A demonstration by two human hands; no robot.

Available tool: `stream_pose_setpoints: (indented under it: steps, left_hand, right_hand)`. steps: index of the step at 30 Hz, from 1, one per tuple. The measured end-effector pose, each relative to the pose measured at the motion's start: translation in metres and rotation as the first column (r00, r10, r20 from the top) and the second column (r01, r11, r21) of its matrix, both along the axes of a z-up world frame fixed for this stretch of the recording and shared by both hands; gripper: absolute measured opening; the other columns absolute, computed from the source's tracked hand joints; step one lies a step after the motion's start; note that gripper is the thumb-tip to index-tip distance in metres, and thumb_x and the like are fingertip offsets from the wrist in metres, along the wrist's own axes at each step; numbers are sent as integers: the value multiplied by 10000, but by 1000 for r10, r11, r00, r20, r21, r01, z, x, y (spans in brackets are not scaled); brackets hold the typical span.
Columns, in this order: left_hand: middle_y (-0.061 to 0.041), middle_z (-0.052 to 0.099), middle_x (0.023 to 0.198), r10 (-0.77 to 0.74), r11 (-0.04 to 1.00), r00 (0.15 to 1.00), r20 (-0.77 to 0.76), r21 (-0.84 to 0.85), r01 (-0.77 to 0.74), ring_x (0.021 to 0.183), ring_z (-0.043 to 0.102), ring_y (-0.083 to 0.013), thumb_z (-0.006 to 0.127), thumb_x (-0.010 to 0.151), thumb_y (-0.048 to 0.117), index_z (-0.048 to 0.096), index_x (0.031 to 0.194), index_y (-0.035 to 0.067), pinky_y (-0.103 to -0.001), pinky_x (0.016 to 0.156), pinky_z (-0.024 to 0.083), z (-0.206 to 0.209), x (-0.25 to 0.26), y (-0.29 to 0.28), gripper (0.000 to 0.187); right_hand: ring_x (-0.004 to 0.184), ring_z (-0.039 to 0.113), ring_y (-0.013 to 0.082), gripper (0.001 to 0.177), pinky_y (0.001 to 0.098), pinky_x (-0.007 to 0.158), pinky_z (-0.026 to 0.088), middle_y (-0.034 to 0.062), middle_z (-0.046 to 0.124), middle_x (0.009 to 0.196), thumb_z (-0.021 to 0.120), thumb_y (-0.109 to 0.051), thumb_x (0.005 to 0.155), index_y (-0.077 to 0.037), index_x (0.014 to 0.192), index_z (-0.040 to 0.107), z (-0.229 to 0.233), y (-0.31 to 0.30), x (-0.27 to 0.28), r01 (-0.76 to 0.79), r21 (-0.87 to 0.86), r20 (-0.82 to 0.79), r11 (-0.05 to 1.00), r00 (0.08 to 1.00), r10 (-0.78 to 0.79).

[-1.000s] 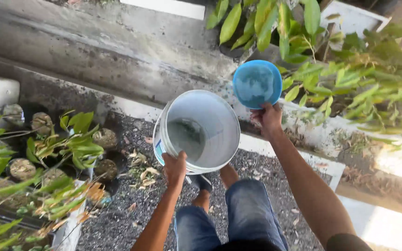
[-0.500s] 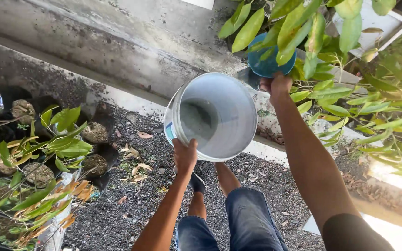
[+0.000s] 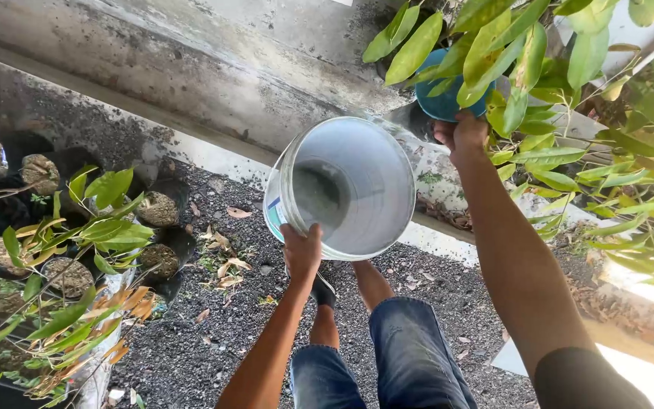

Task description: The recorder uses a bucket and a small plastic bowl to water many small potted plants.

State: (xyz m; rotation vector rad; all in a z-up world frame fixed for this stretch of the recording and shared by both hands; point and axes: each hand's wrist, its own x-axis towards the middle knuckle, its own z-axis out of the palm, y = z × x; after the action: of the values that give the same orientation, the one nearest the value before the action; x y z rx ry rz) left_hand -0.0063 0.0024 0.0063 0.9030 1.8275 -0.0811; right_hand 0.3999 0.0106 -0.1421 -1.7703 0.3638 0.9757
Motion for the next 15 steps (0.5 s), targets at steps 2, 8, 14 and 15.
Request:
stream_pose_setpoints:
  steps: [2,8,14,15]
  left_hand:
    - [-316,676,1076,-8,1000,1000,-17,14,8,928,717,-457,644,804,357,403,1256,-13,-530,908,551,-11,-5,-5,632]
    - [-328,667,1075,20,1000,999,-38,20,-20,941,714,-466,651,801,341,397,1261,-16,-527,905,559,-11,-15,-1,635]
    - [-319,680,1088,85,996,995,-58,32,-84,979,703,-480,666,790,340,434,1252,-10,-536,936,529,-20,-25,-8,624]
    - [-310,686,1095,88,996,993,-78,30,-86,995,695,-482,673,789,352,450,1252,1,-541,956,509,-19,-27,-9,622]
  right_hand:
    - [508,670,217,170,325,430,596,169,726,767,483,-196,1034,-28,1061,491,7,0,-1,-8,5,-3,1000,1000,8]
    - [513,680,213,154,319,412,584,152,729,762,458,-127,996,-24,1068,546,-1,-8,-4,-47,14,9,999,999,47]
    - [508,667,233,156,333,386,530,157,705,759,452,-87,987,1,1052,563,4,-28,-19,-147,29,42,989,988,146]
    - [506,663,227,176,324,393,532,149,704,761,443,-94,985,-10,1059,579,6,-30,-22,-164,52,42,985,986,162]
